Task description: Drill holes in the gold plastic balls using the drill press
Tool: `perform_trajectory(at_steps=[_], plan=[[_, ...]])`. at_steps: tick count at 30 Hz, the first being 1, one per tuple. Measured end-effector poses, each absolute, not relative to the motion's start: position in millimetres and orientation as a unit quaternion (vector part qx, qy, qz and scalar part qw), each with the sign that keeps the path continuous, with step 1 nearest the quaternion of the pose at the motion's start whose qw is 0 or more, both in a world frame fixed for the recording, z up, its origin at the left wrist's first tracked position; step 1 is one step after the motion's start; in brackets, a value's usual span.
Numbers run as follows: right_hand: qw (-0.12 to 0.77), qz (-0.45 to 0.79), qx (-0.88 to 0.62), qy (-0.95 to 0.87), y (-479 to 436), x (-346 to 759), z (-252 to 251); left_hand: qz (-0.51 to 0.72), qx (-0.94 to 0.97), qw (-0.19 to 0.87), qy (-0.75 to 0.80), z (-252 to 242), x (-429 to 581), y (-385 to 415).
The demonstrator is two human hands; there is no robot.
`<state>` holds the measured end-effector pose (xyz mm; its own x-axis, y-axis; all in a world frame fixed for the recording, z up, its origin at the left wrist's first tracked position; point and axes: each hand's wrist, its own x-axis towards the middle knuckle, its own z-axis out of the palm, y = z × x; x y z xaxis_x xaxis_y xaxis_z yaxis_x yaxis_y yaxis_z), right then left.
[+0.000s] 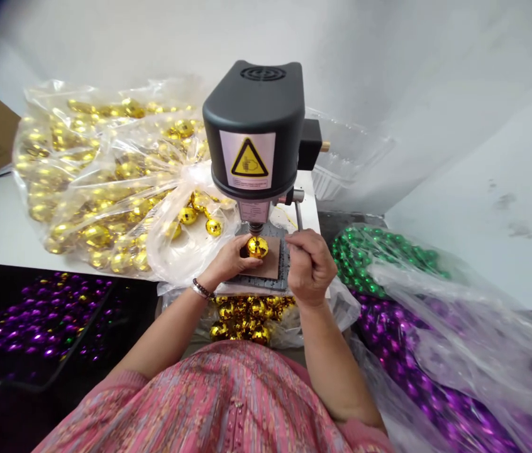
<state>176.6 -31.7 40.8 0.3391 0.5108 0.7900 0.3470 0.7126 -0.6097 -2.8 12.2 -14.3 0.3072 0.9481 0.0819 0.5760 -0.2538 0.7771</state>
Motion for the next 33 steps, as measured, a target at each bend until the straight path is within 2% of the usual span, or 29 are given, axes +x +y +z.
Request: perform_trajectory(at_steps=[6, 10, 16, 18, 21, 24, 29, 33], plan=[[0.749, 0.072, -0.379, -0.538, -26, 173, 91, 0.267, 0.724, 0.374, 0.515, -6, -2, 10], [0.745, 0.128, -0.365, -0.544, -18, 172, 126, 0.271, 0.729, 0.396, 0.488, 0, -18, -3], [0.756, 0.132, -0.375, -0.519, -19, 169, 126, 0.292, 0.717, 0.433, 0.463, 7, -64, -21], [0.757, 0.13, -0.38, -0.515, -20, 169, 124, 0.346, 0.662, 0.417, 0.517, 8, -74, -13], [0.757, 0.129, -0.393, -0.506, -21, 170, 124, 0.413, 0.562, 0.328, 0.637, 6, -80, 13], [0.748, 0.129, -0.407, -0.508, -22, 172, 123, 0.373, 0.515, 0.262, 0.726, -1, -77, 40], [0.74, 0.133, -0.426, -0.504, -24, 174, 118, 0.313, 0.561, 0.276, 0.715, -13, -65, 57], [0.743, 0.133, -0.428, -0.498, -23, 174, 115, 0.354, 0.563, 0.24, 0.707, -2, -66, 42]])
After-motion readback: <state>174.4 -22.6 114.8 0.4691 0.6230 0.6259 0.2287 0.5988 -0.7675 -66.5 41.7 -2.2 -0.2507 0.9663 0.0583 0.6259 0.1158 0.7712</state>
